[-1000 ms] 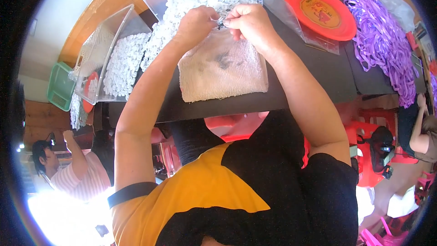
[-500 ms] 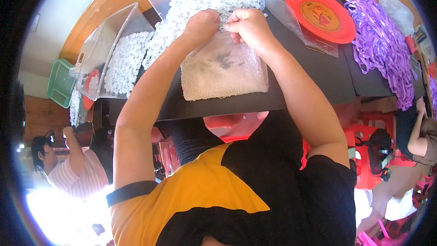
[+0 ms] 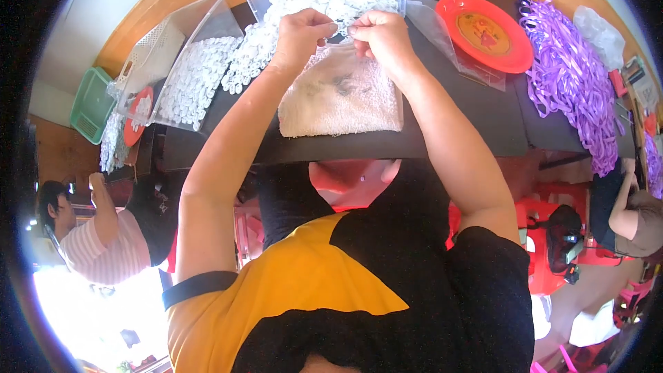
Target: Assembling small white plastic components by hand.
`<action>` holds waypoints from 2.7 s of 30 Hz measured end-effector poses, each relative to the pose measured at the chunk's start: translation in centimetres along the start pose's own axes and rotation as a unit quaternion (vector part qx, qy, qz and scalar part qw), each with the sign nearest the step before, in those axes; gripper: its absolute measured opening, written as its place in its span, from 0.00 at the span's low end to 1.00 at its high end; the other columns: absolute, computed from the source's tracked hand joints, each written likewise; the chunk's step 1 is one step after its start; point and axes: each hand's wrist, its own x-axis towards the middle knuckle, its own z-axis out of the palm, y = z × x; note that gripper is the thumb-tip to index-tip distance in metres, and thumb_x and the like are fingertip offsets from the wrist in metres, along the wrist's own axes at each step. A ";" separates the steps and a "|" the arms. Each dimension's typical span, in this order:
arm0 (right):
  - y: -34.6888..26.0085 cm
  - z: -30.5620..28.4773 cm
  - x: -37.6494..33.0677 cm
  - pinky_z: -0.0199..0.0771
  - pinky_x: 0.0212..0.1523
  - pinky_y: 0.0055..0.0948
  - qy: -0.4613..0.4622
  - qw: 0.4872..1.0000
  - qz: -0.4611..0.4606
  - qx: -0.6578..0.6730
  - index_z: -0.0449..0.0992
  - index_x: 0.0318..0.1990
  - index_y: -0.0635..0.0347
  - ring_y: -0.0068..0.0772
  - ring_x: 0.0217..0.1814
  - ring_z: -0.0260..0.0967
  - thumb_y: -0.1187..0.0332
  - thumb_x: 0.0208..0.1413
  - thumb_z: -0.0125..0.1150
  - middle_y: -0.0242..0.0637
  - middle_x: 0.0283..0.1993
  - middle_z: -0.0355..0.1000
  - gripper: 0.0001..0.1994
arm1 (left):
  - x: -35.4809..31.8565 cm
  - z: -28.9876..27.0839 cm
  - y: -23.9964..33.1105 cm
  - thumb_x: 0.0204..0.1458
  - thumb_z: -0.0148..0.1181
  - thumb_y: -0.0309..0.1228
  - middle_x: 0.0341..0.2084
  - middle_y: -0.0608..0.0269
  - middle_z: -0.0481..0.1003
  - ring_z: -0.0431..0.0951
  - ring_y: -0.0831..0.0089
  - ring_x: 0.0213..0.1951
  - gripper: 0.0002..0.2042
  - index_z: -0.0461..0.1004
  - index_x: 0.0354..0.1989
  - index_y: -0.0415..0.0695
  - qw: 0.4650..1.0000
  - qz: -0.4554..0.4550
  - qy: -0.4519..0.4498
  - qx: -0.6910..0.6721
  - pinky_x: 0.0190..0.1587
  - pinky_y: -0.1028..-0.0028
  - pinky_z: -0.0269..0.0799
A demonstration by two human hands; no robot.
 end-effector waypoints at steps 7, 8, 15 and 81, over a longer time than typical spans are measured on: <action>-0.7 0.8 -0.5 0.61 0.24 0.16 0.013 1.000 0.020 0.005 0.77 0.34 0.59 0.19 0.23 0.70 0.69 0.54 0.59 0.28 0.24 0.72 0.04 | -3.8 0.0 0.2 0.45 0.65 0.22 0.20 0.69 0.73 0.68 0.83 0.22 0.05 0.77 0.31 0.37 0.990 -0.047 0.016 -0.132 0.22 0.81 0.63; -0.6 0.6 -0.3 0.61 0.24 0.17 0.009 1.000 0.013 0.007 0.77 0.34 0.59 0.19 0.23 0.70 0.69 0.54 0.59 0.28 0.24 0.72 0.04 | -4.1 0.1 0.1 0.45 0.65 0.22 0.20 0.69 0.73 0.68 0.83 0.22 0.05 0.77 0.31 0.37 0.990 -0.049 0.018 -0.133 0.22 0.81 0.63; -1.3 0.9 -1.0 0.65 0.25 0.19 0.002 0.999 0.027 0.046 0.77 0.33 0.61 0.20 0.25 0.70 0.72 0.52 0.61 0.31 0.26 0.73 0.03 | -5.0 0.2 0.7 0.50 0.62 0.23 0.23 0.69 0.74 0.68 0.83 0.22 0.04 0.77 0.33 0.38 0.974 -0.047 0.042 -0.220 0.25 0.83 0.62; -0.8 4.5 -2.6 0.69 0.31 0.18 0.028 0.993 -0.066 0.099 0.74 0.35 0.62 0.19 0.31 0.71 0.74 0.56 0.59 0.30 0.30 0.74 0.03 | -5.2 -0.6 1.4 0.56 0.57 0.25 0.23 0.63 0.73 0.70 0.78 0.22 0.05 0.73 0.35 0.35 0.915 -0.133 0.036 -0.379 0.23 0.80 0.62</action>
